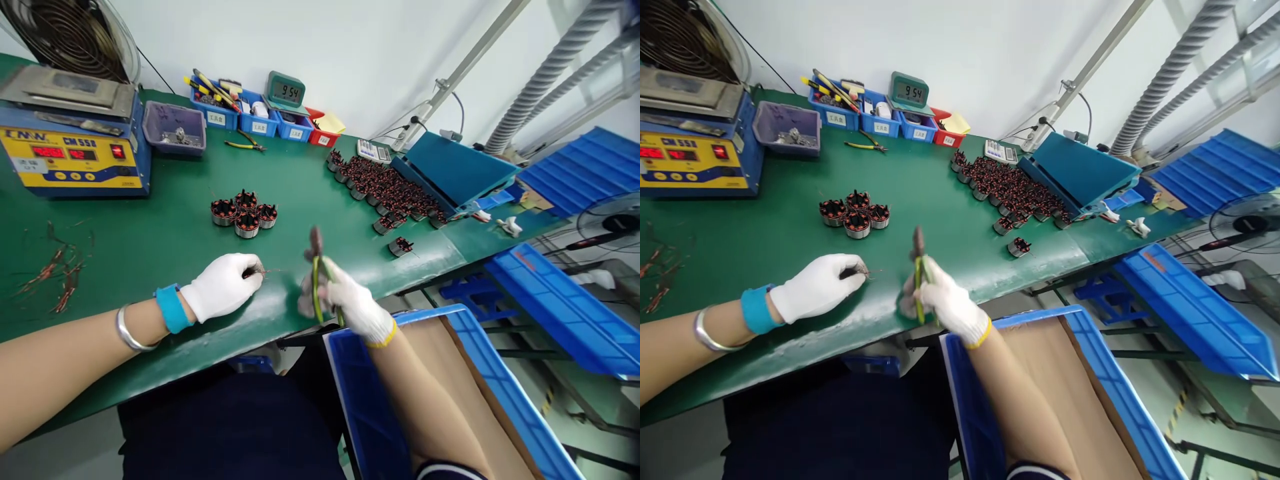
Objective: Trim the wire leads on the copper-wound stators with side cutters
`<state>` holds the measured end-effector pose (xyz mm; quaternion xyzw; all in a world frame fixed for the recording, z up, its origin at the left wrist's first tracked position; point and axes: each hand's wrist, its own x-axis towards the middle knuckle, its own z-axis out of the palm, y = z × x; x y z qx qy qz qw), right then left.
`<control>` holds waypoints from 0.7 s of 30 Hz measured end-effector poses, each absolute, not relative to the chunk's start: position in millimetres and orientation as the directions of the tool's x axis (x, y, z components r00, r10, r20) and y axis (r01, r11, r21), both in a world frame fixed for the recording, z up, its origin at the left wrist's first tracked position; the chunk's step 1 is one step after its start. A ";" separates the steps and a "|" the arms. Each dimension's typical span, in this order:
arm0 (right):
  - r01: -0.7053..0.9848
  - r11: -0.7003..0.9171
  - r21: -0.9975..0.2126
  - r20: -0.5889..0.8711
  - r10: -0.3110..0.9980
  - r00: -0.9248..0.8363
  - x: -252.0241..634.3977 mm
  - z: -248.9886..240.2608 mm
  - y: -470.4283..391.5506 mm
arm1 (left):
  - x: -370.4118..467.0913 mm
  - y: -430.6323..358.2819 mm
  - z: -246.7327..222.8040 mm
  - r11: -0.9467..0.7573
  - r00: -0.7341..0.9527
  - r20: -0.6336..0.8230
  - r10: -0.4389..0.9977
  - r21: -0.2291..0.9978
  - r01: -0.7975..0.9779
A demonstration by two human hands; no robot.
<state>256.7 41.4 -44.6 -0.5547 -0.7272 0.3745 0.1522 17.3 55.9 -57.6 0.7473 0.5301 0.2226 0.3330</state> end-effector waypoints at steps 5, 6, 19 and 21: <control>0.228 -0.483 -0.845 -0.511 0.607 -0.608 239.1 -46.2 1.1 | 17.2 57.8 -59.7 -0.264 0.372 0.007 0.928 0.719 0.643; 0.232 -0.510 -0.829 -0.534 0.596 -0.599 237.5 -47.1 -0.4 | 17.0 58.2 -60.4 -0.269 0.376 0.008 0.926 0.714 0.647; 0.149 -0.531 -0.834 -0.506 0.629 -0.590 227.7 -47.5 -0.9 | 15.7 61.2 -65.5 -0.278 0.389 0.001 0.921 0.702 0.656; 0.143 -0.546 -0.826 -0.515 0.624 -0.588 226.8 -46.0 -1.4 | 15.9 61.6 -65.5 -0.282 0.394 0.000 0.919 0.698 0.658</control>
